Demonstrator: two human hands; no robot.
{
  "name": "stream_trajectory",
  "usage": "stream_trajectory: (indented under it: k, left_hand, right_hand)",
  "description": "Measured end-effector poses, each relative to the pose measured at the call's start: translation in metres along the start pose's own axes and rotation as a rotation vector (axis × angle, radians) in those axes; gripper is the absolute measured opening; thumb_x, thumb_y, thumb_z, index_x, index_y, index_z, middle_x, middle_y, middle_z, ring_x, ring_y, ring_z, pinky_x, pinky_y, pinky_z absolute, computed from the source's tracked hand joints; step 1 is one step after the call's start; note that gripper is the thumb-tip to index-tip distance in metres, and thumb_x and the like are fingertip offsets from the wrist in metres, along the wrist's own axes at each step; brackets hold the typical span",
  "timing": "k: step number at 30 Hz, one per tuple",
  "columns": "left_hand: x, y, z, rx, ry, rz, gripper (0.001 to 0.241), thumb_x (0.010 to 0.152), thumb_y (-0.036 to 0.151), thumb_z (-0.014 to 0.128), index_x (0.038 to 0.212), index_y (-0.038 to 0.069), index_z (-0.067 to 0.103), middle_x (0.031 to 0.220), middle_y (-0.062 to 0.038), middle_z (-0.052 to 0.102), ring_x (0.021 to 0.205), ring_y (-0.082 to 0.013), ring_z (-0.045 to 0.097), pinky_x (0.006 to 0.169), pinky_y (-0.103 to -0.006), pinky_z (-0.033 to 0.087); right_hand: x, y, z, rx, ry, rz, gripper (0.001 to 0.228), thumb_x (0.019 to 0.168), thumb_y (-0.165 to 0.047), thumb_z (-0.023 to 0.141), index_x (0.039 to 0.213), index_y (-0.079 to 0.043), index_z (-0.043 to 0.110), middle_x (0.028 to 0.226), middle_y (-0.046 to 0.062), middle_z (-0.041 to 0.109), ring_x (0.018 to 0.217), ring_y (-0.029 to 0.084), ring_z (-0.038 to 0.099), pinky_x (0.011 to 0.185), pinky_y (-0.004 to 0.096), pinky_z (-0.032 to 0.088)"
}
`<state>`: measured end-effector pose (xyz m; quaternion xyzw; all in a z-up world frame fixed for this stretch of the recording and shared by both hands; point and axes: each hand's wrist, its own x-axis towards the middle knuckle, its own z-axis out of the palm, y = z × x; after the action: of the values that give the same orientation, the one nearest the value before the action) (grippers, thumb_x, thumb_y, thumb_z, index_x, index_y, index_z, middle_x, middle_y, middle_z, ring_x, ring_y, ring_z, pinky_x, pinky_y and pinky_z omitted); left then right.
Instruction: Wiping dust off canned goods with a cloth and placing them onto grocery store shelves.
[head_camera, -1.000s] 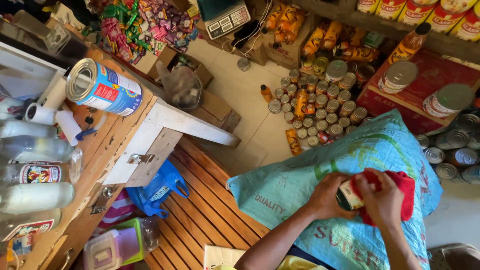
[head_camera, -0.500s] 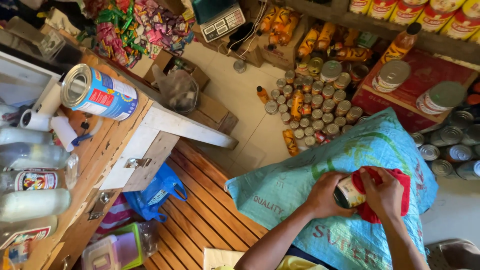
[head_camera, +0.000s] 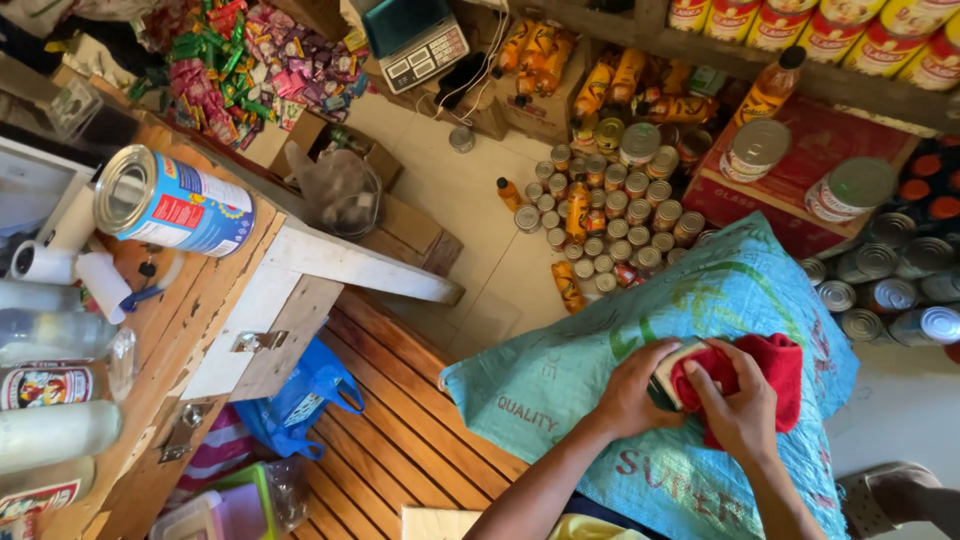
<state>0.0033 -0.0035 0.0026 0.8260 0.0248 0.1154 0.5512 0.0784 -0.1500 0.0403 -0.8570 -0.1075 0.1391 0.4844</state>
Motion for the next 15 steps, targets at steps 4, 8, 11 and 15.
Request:
stream_trajectory:
  k: [4,8,11,15]
  left_hand:
    - [0.002,-0.008,0.002,0.085,0.049,0.185,0.094,0.067,0.009,0.081,0.150,0.002,0.037,0.154,-0.021,0.047,0.143,-0.0371,0.048,0.120,-0.0451,0.042]
    - [0.008,0.002,-0.011,-0.111,-0.026,-0.074,0.102,0.065,0.027,0.082,0.151,0.000,0.034,0.150,-0.024,0.045,0.140,-0.0400,0.046,0.117,-0.0493,0.040]
    - [0.015,0.016,-0.021,-0.127,-0.120,-0.195,0.103,0.067,0.032,0.081,0.152,-0.001,0.034,0.142,-0.023,0.051,0.128,-0.0374,0.055,0.109,-0.0476,0.047]
    - [0.011,0.021,-0.016,0.040,-0.096,0.109,0.089,0.072,0.018,0.080,0.150,0.003,0.041,0.145,-0.018,0.054,0.130,-0.0350,0.056,0.113,-0.0444,0.045]
  right_hand:
    - [0.007,0.017,0.009,0.206,0.054,-0.040,0.036,0.096,-0.007,0.069,0.129,0.008,0.065,0.121,0.015,0.072,0.094,0.018,0.065,0.083,0.027,0.052]
    - [0.001,0.014,0.013,0.219,0.024,-0.023,0.055,0.086,-0.005,0.076,0.138,0.004,0.060,0.113,0.020,0.071,0.085,0.023,0.068,0.070,0.028,0.056]
    - [0.004,0.005,0.012,0.176,-0.003,0.010,0.060,0.084,-0.006,0.078,0.140,0.003,0.059,0.106,0.019,0.072,0.079,0.021,0.068,0.064,0.028,0.056]
    - [0.014,0.006,0.013,0.178,0.022,0.076,0.038,0.094,-0.014,0.073,0.129,0.001,0.067,0.100,0.015,0.073,0.075,0.018,0.064,0.066,0.028,0.054]
